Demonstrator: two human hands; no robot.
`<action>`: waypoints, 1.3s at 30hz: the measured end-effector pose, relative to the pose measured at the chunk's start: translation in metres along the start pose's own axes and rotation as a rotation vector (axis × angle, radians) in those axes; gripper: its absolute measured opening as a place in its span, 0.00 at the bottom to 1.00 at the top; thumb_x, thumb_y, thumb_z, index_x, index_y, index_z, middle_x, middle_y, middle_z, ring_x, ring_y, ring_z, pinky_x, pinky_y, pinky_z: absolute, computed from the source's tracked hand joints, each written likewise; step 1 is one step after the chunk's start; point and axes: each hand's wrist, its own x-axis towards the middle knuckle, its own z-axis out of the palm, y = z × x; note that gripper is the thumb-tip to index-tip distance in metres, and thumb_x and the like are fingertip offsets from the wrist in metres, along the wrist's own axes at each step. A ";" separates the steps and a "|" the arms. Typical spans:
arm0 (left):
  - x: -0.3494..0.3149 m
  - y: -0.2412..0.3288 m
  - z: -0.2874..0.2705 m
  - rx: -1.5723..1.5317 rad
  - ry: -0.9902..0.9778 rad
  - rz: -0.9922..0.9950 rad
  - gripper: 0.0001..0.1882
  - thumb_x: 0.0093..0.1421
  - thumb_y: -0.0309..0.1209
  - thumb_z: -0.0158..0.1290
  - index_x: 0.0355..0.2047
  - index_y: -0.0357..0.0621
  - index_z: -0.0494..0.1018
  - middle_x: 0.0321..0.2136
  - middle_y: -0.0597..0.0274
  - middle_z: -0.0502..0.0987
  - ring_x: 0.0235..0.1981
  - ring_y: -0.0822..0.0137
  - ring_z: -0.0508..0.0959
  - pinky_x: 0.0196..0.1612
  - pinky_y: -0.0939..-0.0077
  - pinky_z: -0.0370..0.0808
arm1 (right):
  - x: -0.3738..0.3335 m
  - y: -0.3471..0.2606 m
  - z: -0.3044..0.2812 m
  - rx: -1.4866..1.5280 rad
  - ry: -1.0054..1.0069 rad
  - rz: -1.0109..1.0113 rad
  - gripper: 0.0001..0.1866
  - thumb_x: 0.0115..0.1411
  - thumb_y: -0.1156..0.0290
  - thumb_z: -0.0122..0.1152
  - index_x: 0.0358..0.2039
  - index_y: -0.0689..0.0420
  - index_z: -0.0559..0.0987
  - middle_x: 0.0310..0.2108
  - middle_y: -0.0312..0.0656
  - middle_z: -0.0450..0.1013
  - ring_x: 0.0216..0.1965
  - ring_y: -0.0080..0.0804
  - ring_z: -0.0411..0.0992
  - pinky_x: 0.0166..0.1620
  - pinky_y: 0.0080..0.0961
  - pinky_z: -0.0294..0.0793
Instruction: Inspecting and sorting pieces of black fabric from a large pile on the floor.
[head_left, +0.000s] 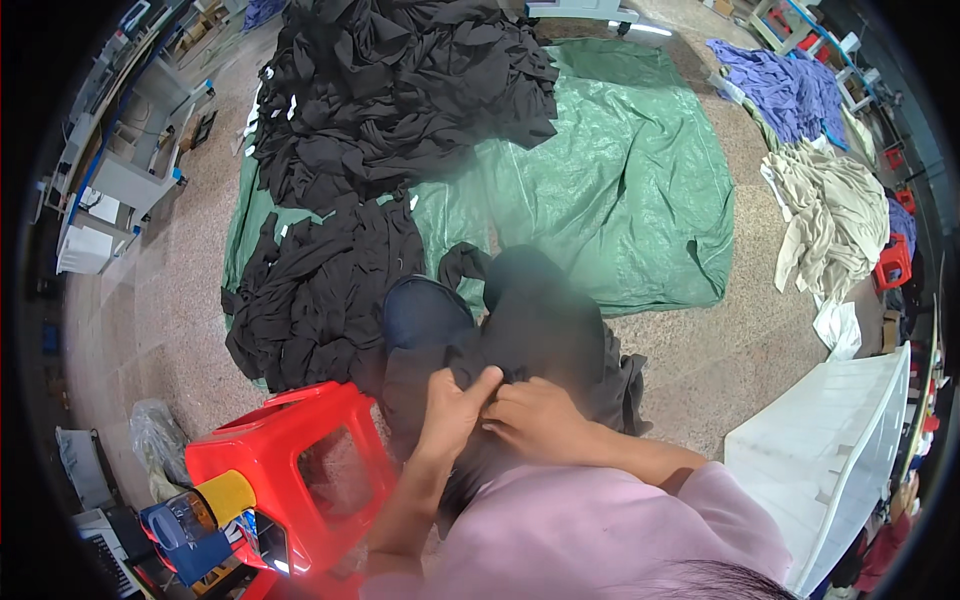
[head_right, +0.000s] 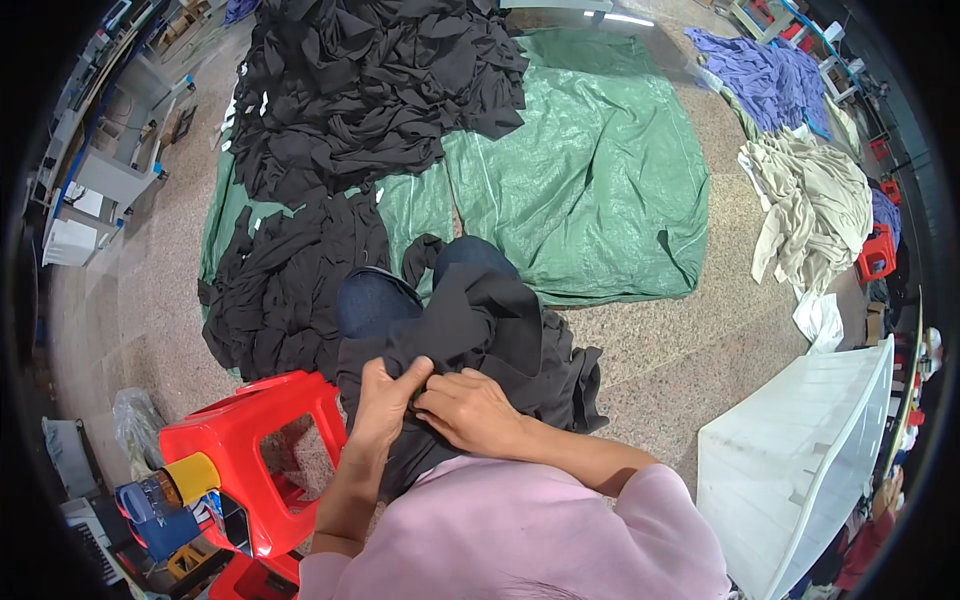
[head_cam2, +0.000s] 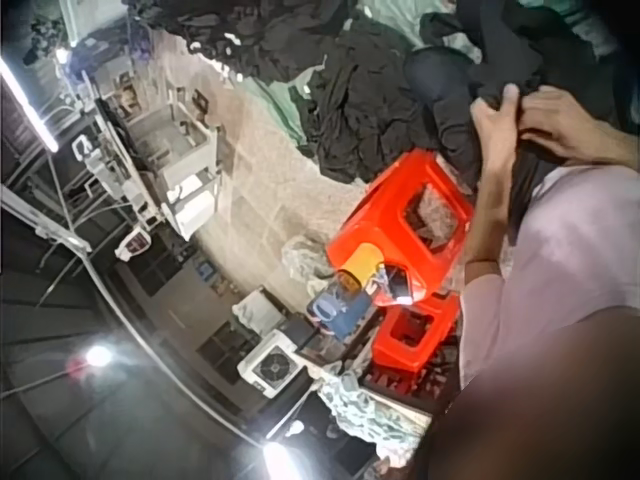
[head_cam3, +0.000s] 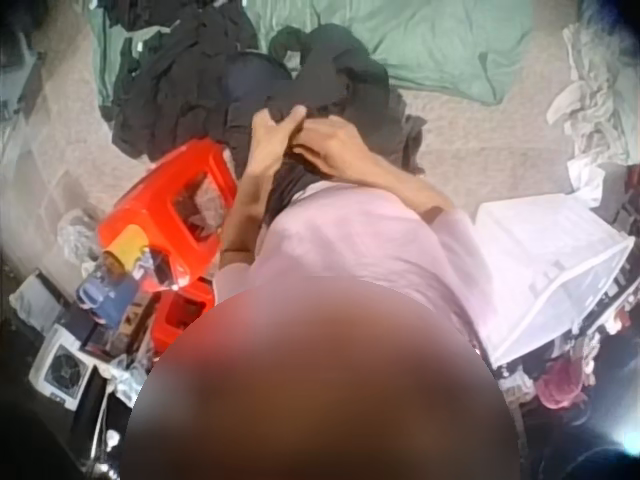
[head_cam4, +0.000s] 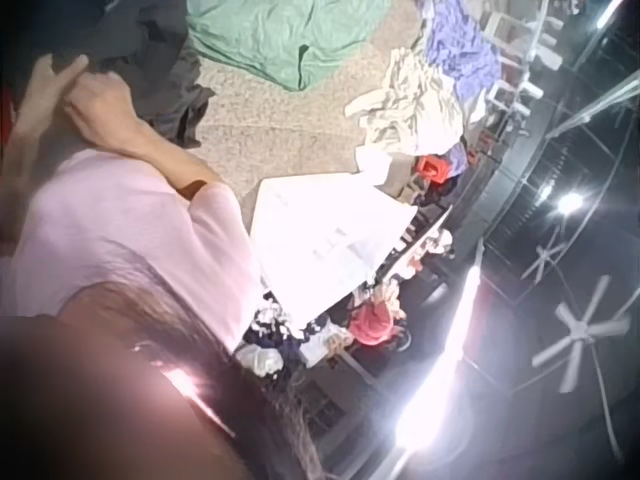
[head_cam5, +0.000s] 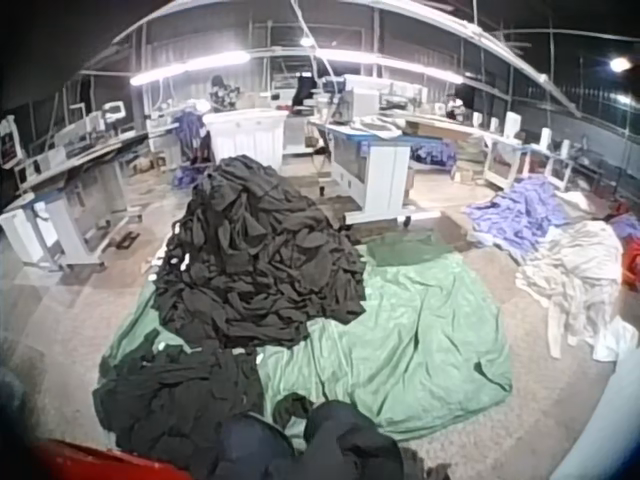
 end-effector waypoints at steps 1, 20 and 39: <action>0.000 0.003 0.004 -0.012 0.116 0.103 0.11 0.63 0.33 0.55 0.36 0.35 0.75 0.33 0.68 0.76 0.33 0.78 0.72 0.35 0.80 0.69 | 0.000 0.001 -0.003 -0.001 0.004 -0.001 0.07 0.52 0.69 0.65 0.30 0.56 0.77 0.25 0.38 0.70 0.30 0.35 0.72 0.33 0.31 0.66; -0.008 -0.010 0.024 -0.080 0.201 0.323 0.09 0.61 0.26 0.55 0.35 0.29 0.77 0.31 0.65 0.80 0.31 0.77 0.74 0.36 0.80 0.72 | -0.010 0.023 -0.035 0.939 0.213 0.699 0.04 0.55 0.80 0.64 0.33 0.64 0.79 0.31 0.32 0.71 0.34 0.15 0.67 0.37 0.15 0.66; -0.014 -0.014 0.021 -0.252 0.113 0.197 0.06 0.62 0.26 0.55 0.33 0.35 0.78 0.28 0.71 0.77 0.29 0.80 0.72 0.34 0.84 0.70 | -0.003 0.012 -0.029 0.384 0.122 0.346 0.07 0.49 0.79 0.66 0.31 0.63 0.80 0.28 0.45 0.75 0.31 0.36 0.74 0.36 0.26 0.72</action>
